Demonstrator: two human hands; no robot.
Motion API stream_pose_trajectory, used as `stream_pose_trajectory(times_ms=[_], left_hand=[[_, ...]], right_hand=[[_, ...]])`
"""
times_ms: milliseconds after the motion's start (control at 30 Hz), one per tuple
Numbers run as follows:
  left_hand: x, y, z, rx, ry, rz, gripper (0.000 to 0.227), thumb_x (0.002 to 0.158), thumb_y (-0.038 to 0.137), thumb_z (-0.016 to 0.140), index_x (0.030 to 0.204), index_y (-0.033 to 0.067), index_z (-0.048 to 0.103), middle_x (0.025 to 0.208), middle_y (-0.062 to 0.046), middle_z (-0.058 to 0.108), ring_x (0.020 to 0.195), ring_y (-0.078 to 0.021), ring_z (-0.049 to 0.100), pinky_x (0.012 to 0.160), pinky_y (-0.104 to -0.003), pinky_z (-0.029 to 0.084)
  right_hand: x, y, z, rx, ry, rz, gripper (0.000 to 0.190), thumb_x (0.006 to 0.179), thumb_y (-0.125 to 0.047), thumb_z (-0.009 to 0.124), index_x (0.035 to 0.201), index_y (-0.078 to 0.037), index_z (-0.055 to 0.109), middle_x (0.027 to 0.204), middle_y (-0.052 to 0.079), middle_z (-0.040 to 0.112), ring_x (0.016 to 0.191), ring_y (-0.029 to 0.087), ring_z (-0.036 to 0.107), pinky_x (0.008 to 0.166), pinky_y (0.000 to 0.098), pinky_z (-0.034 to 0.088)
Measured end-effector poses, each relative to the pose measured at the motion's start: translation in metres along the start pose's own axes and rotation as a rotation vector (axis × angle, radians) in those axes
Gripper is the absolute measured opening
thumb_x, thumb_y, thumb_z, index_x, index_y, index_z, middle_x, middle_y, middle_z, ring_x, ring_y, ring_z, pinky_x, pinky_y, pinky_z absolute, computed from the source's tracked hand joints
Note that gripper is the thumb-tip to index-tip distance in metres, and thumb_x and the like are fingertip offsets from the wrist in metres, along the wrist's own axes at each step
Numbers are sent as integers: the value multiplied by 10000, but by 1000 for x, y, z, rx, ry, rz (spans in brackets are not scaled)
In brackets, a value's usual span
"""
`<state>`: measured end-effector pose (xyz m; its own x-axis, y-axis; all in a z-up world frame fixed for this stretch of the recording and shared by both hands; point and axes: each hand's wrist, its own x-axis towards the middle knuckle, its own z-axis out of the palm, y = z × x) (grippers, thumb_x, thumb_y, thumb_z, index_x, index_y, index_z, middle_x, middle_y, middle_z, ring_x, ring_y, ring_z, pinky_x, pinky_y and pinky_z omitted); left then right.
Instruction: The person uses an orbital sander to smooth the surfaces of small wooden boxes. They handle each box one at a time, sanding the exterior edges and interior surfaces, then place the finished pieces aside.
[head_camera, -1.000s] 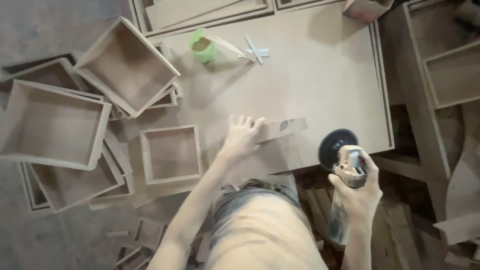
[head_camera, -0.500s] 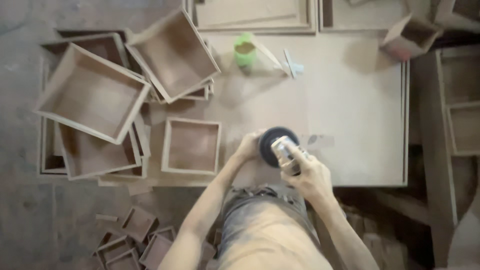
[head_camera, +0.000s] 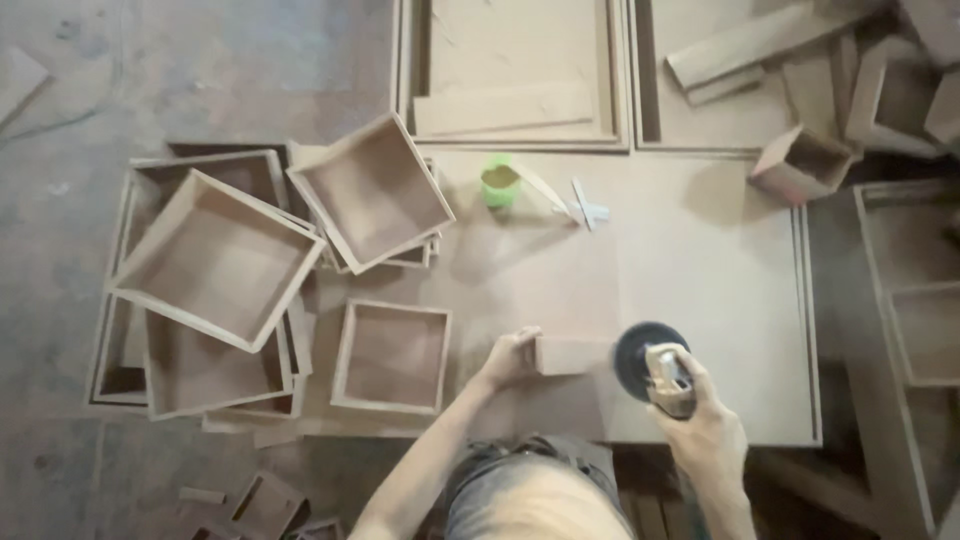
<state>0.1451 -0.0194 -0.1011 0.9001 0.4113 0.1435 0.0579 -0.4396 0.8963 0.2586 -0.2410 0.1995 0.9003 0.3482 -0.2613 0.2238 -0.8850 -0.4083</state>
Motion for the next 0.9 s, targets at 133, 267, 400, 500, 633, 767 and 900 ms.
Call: stream_pose_trajectory(times_ms=[133,267,400,500,633,767,900], left_hand=[[-3,-4,9,218,-174,-171,398,958,109,679,1355,111,667,1059,-188,727,987,-367,736,865,-444,579],[-2,6,-10,-34,-44,62,458,737,101,778,1181,55,671,1108,-216,703,963,-410,702,796,-436,583],[4,32,-21,-55,-100,-80,280,850,61,681,1128,99,682,1071,-159,713,893,-359,726,772,-416,582],[4,47,-27,-72,-82,-111,254,821,62,714,1063,79,637,1032,-159,688,898,-375,714,753,-415,580],[8,58,-33,-86,-83,-74,322,731,91,806,985,56,611,977,-169,673,862,-412,686,709,-428,562],[9,59,-34,-62,-105,-118,296,779,87,785,1012,66,604,1001,-163,678,854,-395,693,720,-422,563],[11,52,-33,-5,-111,-79,332,729,41,731,1033,52,599,1031,-183,675,869,-422,678,716,-447,555]], right_hand=[[-10,-27,16,57,-73,-138,853,686,-225,831,1459,-358,497,1172,153,739,1015,349,730,845,459,588],[-12,-55,38,-48,-195,-384,784,727,-213,814,1439,-364,521,1227,107,724,997,351,709,824,462,580],[-7,-42,33,-91,-214,-484,799,694,-271,856,1416,-328,517,1245,147,701,936,367,716,777,464,595],[-1,-16,17,-148,-259,-285,790,745,-325,840,1455,-376,494,1133,120,728,894,304,754,779,414,630],[-7,11,-8,-76,-62,-77,838,718,-264,841,1481,-343,504,1046,107,770,866,282,771,787,412,629],[-18,8,-5,-32,58,-26,833,760,-267,858,1511,-287,499,1070,148,753,913,315,739,778,430,610],[-23,-19,24,-35,-162,-56,779,780,-283,810,1490,-333,495,1038,124,759,875,275,774,783,407,642]])
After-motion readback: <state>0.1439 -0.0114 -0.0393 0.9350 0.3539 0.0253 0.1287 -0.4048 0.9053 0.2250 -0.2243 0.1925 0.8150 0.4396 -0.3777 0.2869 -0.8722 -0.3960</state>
